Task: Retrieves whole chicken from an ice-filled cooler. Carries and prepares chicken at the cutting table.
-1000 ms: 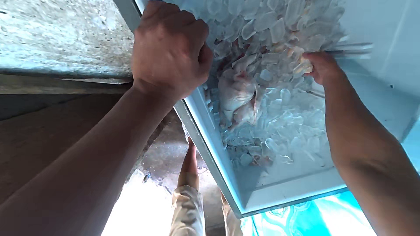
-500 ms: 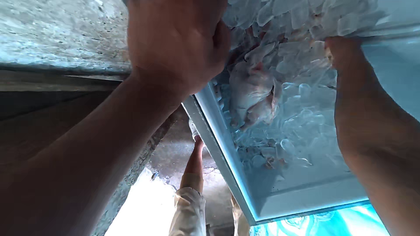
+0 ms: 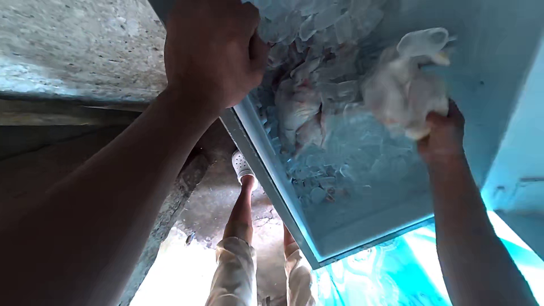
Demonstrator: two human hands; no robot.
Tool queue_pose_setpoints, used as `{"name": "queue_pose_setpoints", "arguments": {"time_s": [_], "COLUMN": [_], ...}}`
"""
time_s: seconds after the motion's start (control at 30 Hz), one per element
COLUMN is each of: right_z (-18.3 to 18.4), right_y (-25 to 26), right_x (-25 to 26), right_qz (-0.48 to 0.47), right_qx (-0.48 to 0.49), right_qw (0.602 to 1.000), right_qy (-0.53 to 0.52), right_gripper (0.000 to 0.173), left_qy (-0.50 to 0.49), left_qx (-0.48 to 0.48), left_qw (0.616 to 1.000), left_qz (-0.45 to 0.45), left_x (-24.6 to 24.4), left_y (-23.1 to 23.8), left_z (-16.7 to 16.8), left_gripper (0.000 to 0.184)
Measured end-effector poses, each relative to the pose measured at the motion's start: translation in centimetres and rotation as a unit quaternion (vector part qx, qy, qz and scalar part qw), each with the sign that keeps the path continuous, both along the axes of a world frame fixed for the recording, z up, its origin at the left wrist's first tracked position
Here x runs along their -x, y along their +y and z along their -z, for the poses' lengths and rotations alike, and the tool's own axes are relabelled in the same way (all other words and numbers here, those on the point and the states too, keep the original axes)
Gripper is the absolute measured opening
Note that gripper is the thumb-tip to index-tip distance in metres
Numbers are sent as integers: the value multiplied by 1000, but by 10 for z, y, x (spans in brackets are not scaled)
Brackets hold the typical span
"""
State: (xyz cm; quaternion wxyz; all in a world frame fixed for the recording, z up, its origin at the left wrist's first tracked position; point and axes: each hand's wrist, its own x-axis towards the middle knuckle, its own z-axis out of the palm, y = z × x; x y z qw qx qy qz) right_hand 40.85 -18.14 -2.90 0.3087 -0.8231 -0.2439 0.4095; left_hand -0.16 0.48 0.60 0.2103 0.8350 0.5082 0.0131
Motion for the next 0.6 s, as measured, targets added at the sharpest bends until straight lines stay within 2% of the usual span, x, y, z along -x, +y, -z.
{"name": "queue_pose_setpoints", "arguments": {"time_s": [0.07,0.1,0.13,0.2,0.23,0.27,0.3,0.33,0.4,0.5,0.6], "right_z": [-40,-56,-69,-88,-90,-86,-78,-67,-39,22,81], "right_y": [-39,-60,-79,-104,-106,-103,-95,-85,-54,10,78], "right_x": [9,13,15,16,14,11,8,5,2,0,21], "right_qz": [-20,-31,-47,-132,-199,-261,-297,-307,-265,-255,-358], "right_qx": [0,12,42,177,260,328,356,355,301,177,170], "right_qw": [998,994,986,949,915,880,865,871,915,950,915], "right_qy": [61,108,158,223,234,222,191,144,38,-29,-79], "right_gripper": [51,50,61,91,94,90,76,63,46,36,38], "left_qy": [-5,-10,-16,-30,-35,-39,-40,-41,-41,-36,-26], "left_qx": [-3,-6,-14,-37,-46,-58,-68,-74,-80,-84,-72], "left_qw": [1000,1000,1000,999,998,997,997,996,996,996,997], "left_qz": [1,3,5,11,15,20,22,24,29,26,20], "left_x": [0,1,2,2,2,2,3,4,5,4,3], "left_y": [0,-1,-2,-2,-3,-4,-3,-3,-3,-2,-2], "left_z": [0,1,2,5,6,7,8,9,10,10,9], "left_gripper": [37,37,37,36,36,36,35,35,35,35,35]}}
